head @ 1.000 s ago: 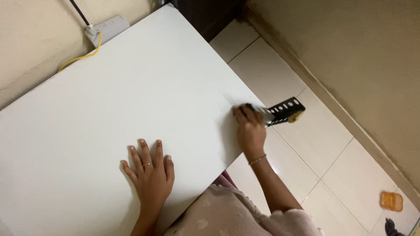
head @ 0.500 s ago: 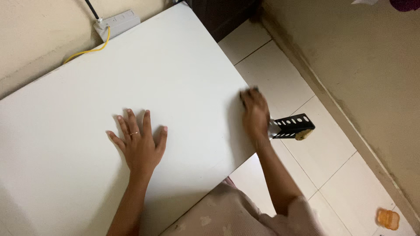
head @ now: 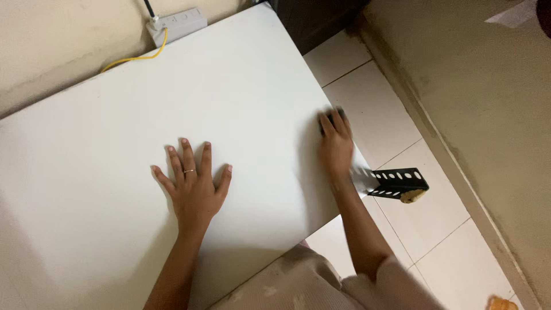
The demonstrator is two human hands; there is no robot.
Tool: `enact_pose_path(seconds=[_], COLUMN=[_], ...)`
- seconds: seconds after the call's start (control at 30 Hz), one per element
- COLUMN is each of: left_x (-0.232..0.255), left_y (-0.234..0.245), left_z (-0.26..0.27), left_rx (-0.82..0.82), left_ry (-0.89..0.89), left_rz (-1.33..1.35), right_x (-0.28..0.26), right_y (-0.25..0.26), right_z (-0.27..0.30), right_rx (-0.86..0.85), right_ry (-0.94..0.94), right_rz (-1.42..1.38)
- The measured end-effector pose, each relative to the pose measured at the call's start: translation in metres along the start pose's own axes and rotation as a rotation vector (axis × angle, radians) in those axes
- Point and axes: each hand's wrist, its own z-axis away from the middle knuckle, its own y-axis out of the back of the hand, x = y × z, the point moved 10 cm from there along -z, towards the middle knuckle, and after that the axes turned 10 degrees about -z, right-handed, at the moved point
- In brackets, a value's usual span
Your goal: The person wipes a white surface with a cloth, repeatedly dipping the cloth into a small bowl of water and wringing it out. The person continues wiping the surface in a repetitive manner.
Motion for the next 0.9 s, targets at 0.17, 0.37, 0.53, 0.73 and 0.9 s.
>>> enact_pose_path(seconds=[0.17, 0.37, 0.53, 0.73, 0.9], left_x=[0.001, 0.0, 0.0, -0.002, -0.003], left_y=[0.007, 0.008, 0.016, 0.019, 0.018], left_z=[-0.001, 0.002, 0.001, -0.002, -0.002], left_rx=[0.023, 0.006, 0.056, 0.061, 0.056], left_ry=[-0.003, 0.017, 0.035, 0.062, 0.065], left_rz=[0.021, 0.028, 0.007, 0.056, 0.042], right_x=[-0.11, -0.051, -0.063, -0.122, -0.094], right_y=[-0.018, 0.025, -0.034, -0.025, 0.021], right_z=[0.074, 0.061, -0.056, 0.043, 0.046], right_rx=[-0.157, -0.121, 0.101, -0.184, -0.144], right_ry=[0.423, 0.266, 0.234, 0.546, 0.318], right_rz=[-0.094, -0.023, -0.009, -0.078, -0.016])
